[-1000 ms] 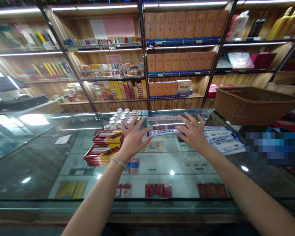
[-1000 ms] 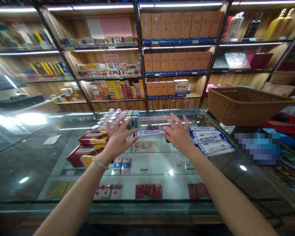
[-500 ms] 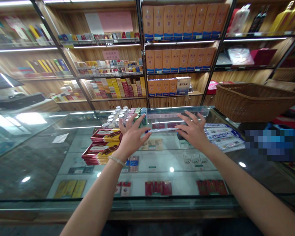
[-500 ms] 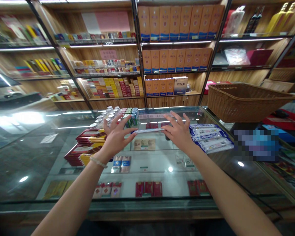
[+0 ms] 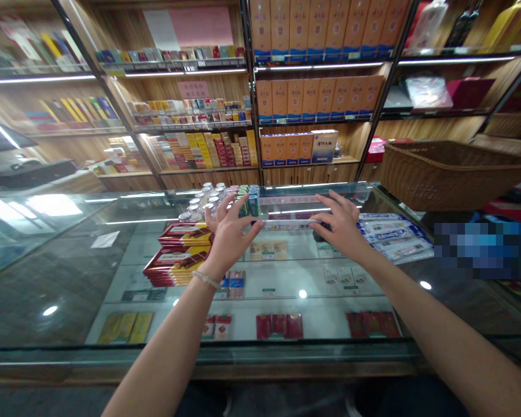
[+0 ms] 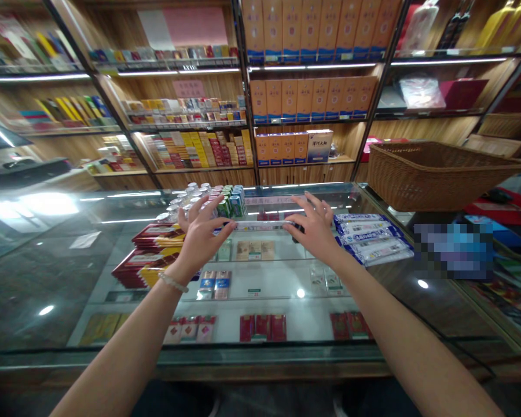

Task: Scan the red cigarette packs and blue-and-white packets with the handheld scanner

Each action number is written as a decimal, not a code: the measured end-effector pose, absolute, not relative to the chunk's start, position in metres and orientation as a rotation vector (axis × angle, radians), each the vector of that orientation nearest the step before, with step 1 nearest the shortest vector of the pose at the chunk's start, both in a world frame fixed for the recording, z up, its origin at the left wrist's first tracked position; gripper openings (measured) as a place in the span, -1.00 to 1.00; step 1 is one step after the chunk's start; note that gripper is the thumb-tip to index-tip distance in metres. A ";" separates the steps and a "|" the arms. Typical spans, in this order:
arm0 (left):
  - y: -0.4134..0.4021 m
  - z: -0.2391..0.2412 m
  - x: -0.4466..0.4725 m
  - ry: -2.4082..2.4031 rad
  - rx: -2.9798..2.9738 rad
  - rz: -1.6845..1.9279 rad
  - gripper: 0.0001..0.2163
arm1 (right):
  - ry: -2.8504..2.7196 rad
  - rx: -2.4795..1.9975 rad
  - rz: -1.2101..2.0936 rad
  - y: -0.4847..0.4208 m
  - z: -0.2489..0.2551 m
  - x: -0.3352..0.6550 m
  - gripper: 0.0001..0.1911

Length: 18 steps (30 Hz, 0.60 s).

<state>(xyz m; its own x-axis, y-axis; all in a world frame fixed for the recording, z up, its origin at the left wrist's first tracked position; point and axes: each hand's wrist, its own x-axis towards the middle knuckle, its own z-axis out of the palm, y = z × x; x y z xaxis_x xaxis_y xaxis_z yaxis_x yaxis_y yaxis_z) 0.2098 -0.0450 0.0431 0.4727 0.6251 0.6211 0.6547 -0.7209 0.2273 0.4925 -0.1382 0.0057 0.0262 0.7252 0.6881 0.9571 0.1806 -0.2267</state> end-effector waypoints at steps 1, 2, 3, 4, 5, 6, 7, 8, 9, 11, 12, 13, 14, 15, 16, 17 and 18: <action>-0.044 0.042 0.210 -1.166 -2.670 -1.106 -0.70 | -1.749 -1.611 -0.404 -0.138 0.006 0.492 -0.69; -0.043 0.042 0.211 -1.176 -2.682 -1.113 -0.70 | -1.750 -1.626 -0.397 -0.138 0.007 0.492 -0.69; -0.043 0.041 0.211 -1.189 -2.693 -1.117 -0.71 | -1.752 -1.640 -0.393 -0.139 0.007 0.492 -0.68; -0.043 0.041 0.212 -1.207 -2.705 -1.117 -0.71 | -1.757 -1.651 -0.395 -0.139 0.007 0.492 -0.68; -0.043 0.041 0.212 -1.225 -2.717 -1.115 -0.72 | -1.764 -1.658 -0.403 -0.140 0.008 0.491 -0.68; -0.043 0.041 0.212 -1.242 -2.729 -1.114 -0.72 | -1.776 -1.661 -0.418 -0.141 0.008 0.491 -0.69; -0.043 0.041 0.213 -1.256 -2.740 -1.114 -0.72 | -1.791 -1.659 -0.438 -0.142 0.008 0.490 -0.70; -0.043 0.041 0.213 -1.267 -2.748 -1.113 -0.72 | -1.810 -1.655 -0.464 -0.143 0.008 0.489 -0.69; -0.043 0.042 0.213 -1.273 -2.756 -1.109 -0.72 | -1.829 -1.648 -0.493 -0.144 0.008 0.488 -0.67; -0.044 0.043 0.213 -1.280 -2.766 -1.091 -0.71 | -1.860 -1.633 -0.547 -0.145 0.007 0.486 -0.62; -0.044 0.043 0.214 -1.281 -2.767 -1.082 -0.71 | -1.868 -1.627 -0.567 -0.145 0.007 0.485 -0.61; -0.045 0.043 0.214 -1.283 -2.765 -1.075 -0.71 | -1.870 -1.621 -0.581 -0.146 0.007 0.484 -0.64; -0.045 0.043 0.214 -1.285 -2.761 -1.071 -0.70 | -1.870 -1.614 -0.589 -0.146 0.007 0.483 -0.67; -0.045 0.043 0.215 -1.289 -2.757 -1.065 -0.70 | -1.867 -1.607 -0.594 -0.145 0.007 0.483 -0.71; -0.045 0.042 0.215 -1.294 -2.753 -1.057 -0.69 | -1.864 -1.600 -0.596 -0.145 0.007 0.483 -0.74; -0.046 0.042 0.216 -1.299 -2.751 -1.046 -0.69 | -1.860 -1.594 -0.598 -0.145 0.007 0.483 -0.76; -0.046 0.042 0.216 -1.303 -2.749 -1.032 -0.69 | -1.855 -1.590 -0.599 -0.145 0.007 0.483 -0.77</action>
<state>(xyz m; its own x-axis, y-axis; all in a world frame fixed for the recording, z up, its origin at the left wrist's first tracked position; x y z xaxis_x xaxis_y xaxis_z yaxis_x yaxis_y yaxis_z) 0.2162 -0.0463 0.0418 0.4654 0.7161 0.5203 0.6704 -0.6689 0.3210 0.4829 -0.1448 0.0066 -0.0870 0.7041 0.7047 0.9834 0.1739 -0.0523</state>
